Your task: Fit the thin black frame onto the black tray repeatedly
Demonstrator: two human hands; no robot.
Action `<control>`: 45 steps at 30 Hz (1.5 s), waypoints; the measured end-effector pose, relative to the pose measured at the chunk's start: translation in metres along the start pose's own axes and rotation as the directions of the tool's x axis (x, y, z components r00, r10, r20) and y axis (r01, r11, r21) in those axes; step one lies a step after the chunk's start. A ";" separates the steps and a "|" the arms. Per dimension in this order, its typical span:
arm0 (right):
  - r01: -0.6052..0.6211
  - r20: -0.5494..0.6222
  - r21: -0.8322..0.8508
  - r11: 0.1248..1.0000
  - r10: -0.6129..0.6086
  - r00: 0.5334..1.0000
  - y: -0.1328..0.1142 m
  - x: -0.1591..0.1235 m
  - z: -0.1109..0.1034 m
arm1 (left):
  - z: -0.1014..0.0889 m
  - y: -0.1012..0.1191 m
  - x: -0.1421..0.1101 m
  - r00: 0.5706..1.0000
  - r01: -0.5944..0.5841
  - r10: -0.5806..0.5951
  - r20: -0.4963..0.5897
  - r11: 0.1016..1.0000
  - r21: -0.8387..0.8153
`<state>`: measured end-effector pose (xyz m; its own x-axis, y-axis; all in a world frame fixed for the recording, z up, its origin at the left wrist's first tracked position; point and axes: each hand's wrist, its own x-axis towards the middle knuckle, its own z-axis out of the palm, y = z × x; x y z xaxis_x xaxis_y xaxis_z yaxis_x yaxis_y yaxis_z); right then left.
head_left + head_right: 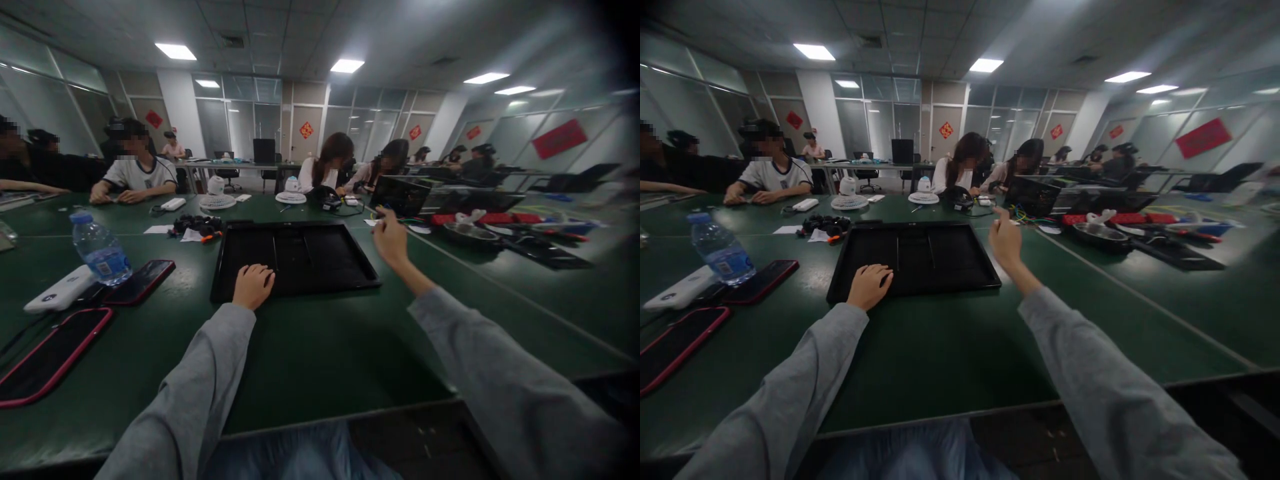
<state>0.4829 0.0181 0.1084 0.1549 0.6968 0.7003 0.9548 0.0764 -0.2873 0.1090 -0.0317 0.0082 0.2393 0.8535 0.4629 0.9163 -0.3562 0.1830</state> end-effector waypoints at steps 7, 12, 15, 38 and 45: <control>0.126 0.115 0.021 0.992 -0.128 0.985 -0.014 -0.123 0.041 | -0.029 -0.036 -0.012 0.932 0.299 -0.284 -0.227 0.954 0.034; 0.225 0.240 0.107 0.968 -0.245 0.939 -0.028 -0.124 0.044 | -0.028 -0.063 -0.014 0.847 0.494 -0.484 -0.220 0.869 -0.007; 0.332 0.366 0.212 0.919 -0.390 0.845 -0.037 -0.129 0.046 | -0.022 -0.076 -0.013 0.829 0.536 -0.537 -0.157 0.843 -0.048; 0.349 0.412 0.368 0.862 -0.488 0.770 -0.049 -0.134 0.050 | -0.015 -0.094 -0.008 0.767 0.635 -0.641 -0.039 0.766 -0.101; 0.226 0.295 0.258 0.939 -0.300 0.907 -0.026 -0.117 0.051 | -0.015 -0.099 -0.007 0.756 0.643 -0.653 -0.045 0.753 -0.140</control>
<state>0.4273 -0.0292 0.0000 -0.2207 0.8197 0.5286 0.8663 0.4138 -0.2800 0.0118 -0.0078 -0.0004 -0.4322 0.8606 0.2695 0.7990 0.2268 0.5570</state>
